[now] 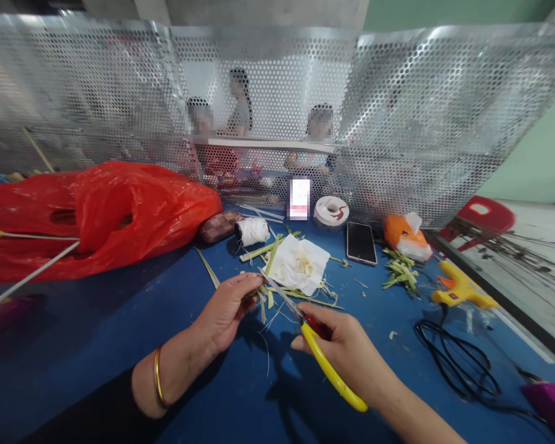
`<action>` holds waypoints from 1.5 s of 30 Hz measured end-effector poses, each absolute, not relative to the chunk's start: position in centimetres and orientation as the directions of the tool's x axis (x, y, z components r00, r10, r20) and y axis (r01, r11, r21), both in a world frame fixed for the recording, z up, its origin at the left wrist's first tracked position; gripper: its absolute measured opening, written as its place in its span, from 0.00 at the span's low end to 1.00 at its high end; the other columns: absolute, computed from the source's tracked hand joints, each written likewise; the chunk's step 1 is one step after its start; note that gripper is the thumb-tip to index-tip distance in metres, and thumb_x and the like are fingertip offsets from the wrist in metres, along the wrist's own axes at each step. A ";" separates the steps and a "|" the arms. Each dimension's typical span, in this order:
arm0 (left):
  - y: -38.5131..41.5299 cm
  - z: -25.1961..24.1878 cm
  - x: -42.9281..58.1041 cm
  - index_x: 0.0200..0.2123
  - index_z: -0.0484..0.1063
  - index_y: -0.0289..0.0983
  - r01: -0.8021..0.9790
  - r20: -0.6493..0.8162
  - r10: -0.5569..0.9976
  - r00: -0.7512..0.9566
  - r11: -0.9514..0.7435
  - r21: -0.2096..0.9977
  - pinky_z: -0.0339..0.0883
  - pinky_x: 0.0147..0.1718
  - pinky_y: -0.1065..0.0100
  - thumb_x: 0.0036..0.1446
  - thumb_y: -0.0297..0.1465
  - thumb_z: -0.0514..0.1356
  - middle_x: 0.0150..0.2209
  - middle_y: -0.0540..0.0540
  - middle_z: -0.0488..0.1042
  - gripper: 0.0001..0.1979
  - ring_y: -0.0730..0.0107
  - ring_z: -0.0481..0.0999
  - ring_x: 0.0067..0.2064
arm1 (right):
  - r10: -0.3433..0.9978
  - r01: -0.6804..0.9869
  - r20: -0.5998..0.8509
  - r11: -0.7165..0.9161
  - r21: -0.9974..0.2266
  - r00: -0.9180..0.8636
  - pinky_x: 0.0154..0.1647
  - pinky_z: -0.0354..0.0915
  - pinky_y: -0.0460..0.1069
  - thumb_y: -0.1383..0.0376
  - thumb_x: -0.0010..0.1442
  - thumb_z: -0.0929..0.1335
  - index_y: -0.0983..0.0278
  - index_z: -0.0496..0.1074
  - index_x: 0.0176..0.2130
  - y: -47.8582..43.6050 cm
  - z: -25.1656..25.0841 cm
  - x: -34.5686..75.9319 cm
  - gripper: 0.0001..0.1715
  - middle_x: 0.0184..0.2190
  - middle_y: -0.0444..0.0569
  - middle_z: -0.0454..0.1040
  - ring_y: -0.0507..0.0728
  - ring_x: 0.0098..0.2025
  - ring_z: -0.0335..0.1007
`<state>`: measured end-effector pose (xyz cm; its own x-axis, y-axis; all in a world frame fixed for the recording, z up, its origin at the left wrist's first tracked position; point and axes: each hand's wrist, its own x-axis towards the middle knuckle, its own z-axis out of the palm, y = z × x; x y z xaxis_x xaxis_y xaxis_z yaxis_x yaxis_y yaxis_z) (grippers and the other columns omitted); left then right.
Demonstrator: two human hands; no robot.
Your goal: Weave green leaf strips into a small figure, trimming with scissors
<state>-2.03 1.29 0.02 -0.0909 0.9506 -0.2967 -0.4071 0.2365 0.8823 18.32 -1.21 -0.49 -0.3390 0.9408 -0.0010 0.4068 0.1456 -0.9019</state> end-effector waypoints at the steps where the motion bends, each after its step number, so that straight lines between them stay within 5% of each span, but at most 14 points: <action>1: 1.3 0.0 -2.1 0.22 0.75 0.35 -0.407 -0.298 0.950 -0.089 0.239 0.882 0.53 0.22 0.74 0.40 0.32 0.68 0.23 0.50 0.68 0.06 0.79 0.61 0.23 | 0.940 0.401 0.000 0.145 -0.905 -0.340 0.30 0.67 0.48 0.60 0.49 0.73 0.60 0.80 0.37 -1.2 -0.7 18.4 0.12 0.31 0.46 0.77 0.56 0.32 0.69; 8: 1.3 0.3 -2.1 0.28 0.78 0.34 -0.445 -0.309 0.950 -0.030 0.264 0.856 0.55 0.21 0.76 0.43 0.34 0.69 0.25 0.50 0.71 0.10 0.81 0.64 0.23 | 0.972 0.248 -0.037 0.022 -0.969 -0.231 0.20 0.61 0.45 0.52 0.46 0.75 0.63 0.74 0.45 -0.6 -2.0 18.5 0.28 0.23 0.42 0.66 0.50 0.21 0.59; 11: 1.2 0.7 -2.1 0.33 0.79 0.32 -0.496 -0.341 0.940 0.024 0.308 0.812 0.59 0.21 0.76 0.45 0.37 0.69 0.28 0.47 0.73 0.14 0.78 0.68 0.25 | 0.973 0.044 -0.062 -0.053 -0.998 -0.221 0.12 0.52 0.43 0.45 0.54 0.69 0.61 0.66 0.53 -0.8 -1.8 18.7 0.34 0.23 0.40 0.63 0.46 0.16 0.49; 14: 1.0 1.0 -2.1 0.36 0.78 0.31 -0.548 -0.362 0.929 0.077 0.343 0.763 0.66 0.25 0.72 0.46 0.35 0.68 0.30 0.45 0.75 0.15 0.73 0.73 0.28 | 0.956 -0.082 0.006 -0.019 -0.996 -0.293 0.17 0.57 0.44 0.43 0.59 0.63 0.59 0.62 0.56 -1.2 -0.9 19.0 0.33 0.28 0.43 0.64 0.48 0.20 0.53; 19: 1.0 0.8 -2.1 0.34 0.78 0.32 -0.561 -0.322 0.941 0.102 0.322 0.763 0.70 0.36 0.67 0.40 0.26 0.71 0.30 0.47 0.76 0.14 0.70 0.75 0.31 | 0.969 0.125 0.052 0.084 -0.989 -0.241 0.25 0.62 0.44 0.43 0.55 0.68 0.60 0.65 0.51 -1.4 0.3 18.9 0.33 0.30 0.44 0.64 0.51 0.26 0.59; 25: 1.2 0.6 -2.3 0.36 0.78 0.33 -0.509 -0.310 0.951 -0.024 0.255 0.822 0.64 0.32 0.74 0.42 0.29 0.70 0.32 0.45 0.78 0.14 0.74 0.74 0.31 | 0.977 0.343 0.052 0.122 -0.931 -0.206 0.35 0.67 0.48 0.47 0.51 0.71 0.62 0.66 0.52 -1.6 -0.1 18.4 0.35 0.33 0.46 0.67 0.54 0.32 0.65; 32: 1.3 0.8 -2.5 0.31 0.75 0.35 -0.516 -0.308 0.950 -0.049 0.240 0.822 0.64 0.29 0.72 0.41 0.28 0.68 0.28 0.48 0.76 0.11 0.75 0.71 0.27 | 0.949 0.618 0.151 0.297 -0.728 -0.277 0.38 0.68 0.52 0.55 0.51 0.73 0.59 0.67 0.54 -1.9 -0.3 18.6 0.33 0.44 0.52 0.72 0.59 0.36 0.69; 37: 1.1 0.7 -2.2 0.29 0.71 0.35 -0.507 -0.250 0.965 -0.076 0.179 0.843 0.65 0.29 0.73 0.40 0.27 0.69 0.27 0.51 0.73 0.12 0.77 0.70 0.27 | 0.912 0.605 0.311 0.409 -0.683 -0.266 0.31 0.68 0.49 0.55 0.51 0.73 0.59 0.67 0.53 -2.6 0.0 18.3 0.32 0.37 0.49 0.73 0.57 0.32 0.69; 41: 1.0 0.9 -2.0 0.29 0.70 0.35 -0.527 -0.233 0.969 -0.084 0.155 0.835 0.65 0.28 0.74 0.39 0.27 0.69 0.26 0.52 0.72 0.13 0.78 0.69 0.25 | 0.927 0.569 0.233 0.366 -0.736 -0.295 0.34 0.69 0.48 0.55 0.53 0.72 0.59 0.69 0.51 -2.9 -0.2 17.8 0.28 0.38 0.48 0.75 0.57 0.33 0.72; 45: 0.9 1.1 -2.1 0.30 0.69 0.37 -0.585 -0.250 0.965 -0.084 0.155 0.796 0.66 0.28 0.74 0.39 0.27 0.69 0.28 0.53 0.72 0.14 0.78 0.70 0.26 | 0.935 0.659 0.227 0.353 -0.664 -0.273 0.30 0.69 0.50 0.53 0.51 0.72 0.60 0.71 0.51 -2.7 -0.2 17.4 0.29 0.37 0.50 0.75 0.57 0.30 0.71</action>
<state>-2.12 0.94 1.09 -0.0837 0.9647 -0.2499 -0.5852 0.1554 0.7959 17.42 -2.73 -0.25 -0.2726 0.9351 0.2265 0.6593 0.3530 -0.6639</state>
